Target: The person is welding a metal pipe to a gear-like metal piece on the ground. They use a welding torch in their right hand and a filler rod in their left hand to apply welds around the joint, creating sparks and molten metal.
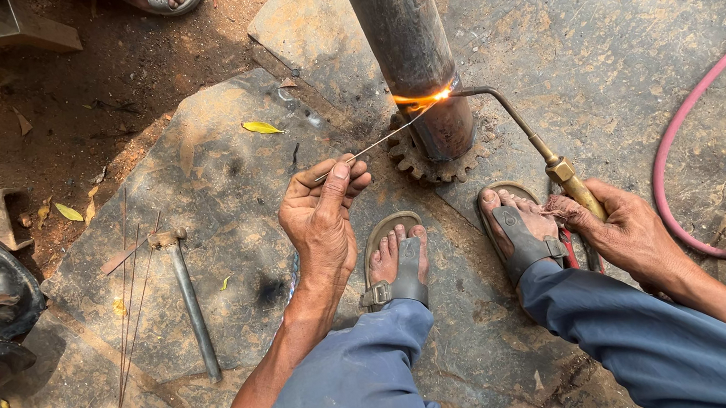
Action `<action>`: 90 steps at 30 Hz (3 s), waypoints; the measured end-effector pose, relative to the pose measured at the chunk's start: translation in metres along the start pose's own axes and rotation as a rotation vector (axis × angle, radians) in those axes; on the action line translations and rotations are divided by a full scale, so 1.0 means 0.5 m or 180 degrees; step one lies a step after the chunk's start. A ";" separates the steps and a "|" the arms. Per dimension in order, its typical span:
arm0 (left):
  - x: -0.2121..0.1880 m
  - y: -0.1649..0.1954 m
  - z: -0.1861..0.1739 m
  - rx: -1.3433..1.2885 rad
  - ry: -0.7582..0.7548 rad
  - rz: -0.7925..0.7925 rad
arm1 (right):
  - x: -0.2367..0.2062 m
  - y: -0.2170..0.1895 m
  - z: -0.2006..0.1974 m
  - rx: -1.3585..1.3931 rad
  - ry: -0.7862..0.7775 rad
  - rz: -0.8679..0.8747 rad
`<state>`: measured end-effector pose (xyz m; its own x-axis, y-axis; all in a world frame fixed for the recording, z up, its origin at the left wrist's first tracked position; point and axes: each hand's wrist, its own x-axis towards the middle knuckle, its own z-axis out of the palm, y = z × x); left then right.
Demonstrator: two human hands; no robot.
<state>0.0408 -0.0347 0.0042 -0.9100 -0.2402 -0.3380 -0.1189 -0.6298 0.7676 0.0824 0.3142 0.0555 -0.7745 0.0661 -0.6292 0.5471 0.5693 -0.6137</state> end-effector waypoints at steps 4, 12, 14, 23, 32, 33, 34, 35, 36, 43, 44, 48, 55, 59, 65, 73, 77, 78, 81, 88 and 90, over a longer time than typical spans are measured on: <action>-0.001 0.001 0.001 -0.0084 0.0003 -0.0031 | 0.001 0.005 -0.003 -0.0037 0.0017 -0.0066; 0.002 0.001 0.002 -0.0052 0.0064 -0.0034 | 0.004 0.015 -0.004 -0.0142 0.0063 -0.0205; 0.002 0.001 0.003 -0.0074 0.0039 -0.0048 | 0.007 0.014 -0.003 -0.0118 0.0053 -0.0329; 0.005 -0.004 0.004 -0.0119 0.0056 -0.0042 | 0.004 0.010 -0.002 -0.0176 0.0124 -0.0172; 0.004 -0.002 -0.001 -0.0068 0.0052 -0.0036 | 0.006 0.006 -0.002 -0.0261 0.0115 -0.0095; 0.004 -0.002 0.000 -0.0066 0.0058 -0.0044 | 0.004 0.005 -0.002 -0.0279 0.0116 -0.0098; 0.004 -0.003 0.000 -0.0063 0.0055 -0.0046 | 0.003 0.004 -0.002 -0.0299 0.0118 -0.0108; 0.005 -0.005 0.001 -0.0061 0.0050 -0.0043 | 0.004 0.003 -0.002 -0.0317 0.0122 -0.0123; 0.006 -0.005 0.002 -0.0054 0.0043 -0.0043 | 0.003 0.003 -0.003 -0.0314 0.0125 -0.0178; 0.004 -0.001 0.000 -0.0087 0.0073 -0.0037 | 0.002 0.004 -0.001 -0.0393 0.0151 -0.0153; 0.004 -0.001 0.000 -0.0095 0.0082 -0.0052 | 0.002 0.004 0.000 -0.0357 0.0153 -0.0223; 0.003 -0.001 0.000 -0.0099 0.0051 -0.0034 | 0.001 0.003 -0.002 -0.0473 0.0150 -0.0180; 0.005 -0.006 0.001 -0.0077 0.0079 -0.0086 | 0.002 -0.003 -0.001 -0.0449 0.0182 -0.0087; 0.005 -0.004 -0.002 -0.0059 0.0092 -0.0072 | 0.001 -0.004 -0.002 -0.0550 0.0214 -0.0193; 0.006 -0.006 -0.002 -0.0094 0.0069 -0.0039 | 0.006 -0.007 -0.006 -0.0774 0.0268 -0.0127; 0.007 -0.008 -0.004 -0.0187 0.0100 -0.0126 | 0.004 -0.005 -0.005 -0.0880 0.0315 -0.0141; 0.009 -0.011 -0.007 -0.0288 0.0099 -0.0180 | 0.007 -0.004 -0.005 -0.0831 0.0321 -0.0313; 0.010 -0.012 -0.007 -0.0318 0.0102 -0.0188 | 0.008 -0.003 -0.004 -0.0855 0.0339 -0.0280; 0.012 -0.013 -0.011 -0.0359 0.0113 -0.0206 | 0.010 -0.001 -0.002 -0.0982 0.0381 -0.0181; 0.012 -0.016 -0.014 -0.0326 0.0094 -0.0164 | 0.012 0.013 0.000 -0.0963 0.0399 -0.0304; 0.012 -0.017 -0.014 -0.0350 0.0100 -0.0150 | 0.016 0.017 -0.001 -0.1000 0.0403 -0.0327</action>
<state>0.0392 -0.0358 -0.0081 -0.8913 -0.2302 -0.3906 -0.1155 -0.7177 0.6867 0.0809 0.3202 0.0454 -0.8644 0.0852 -0.4955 0.3550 0.8013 -0.4816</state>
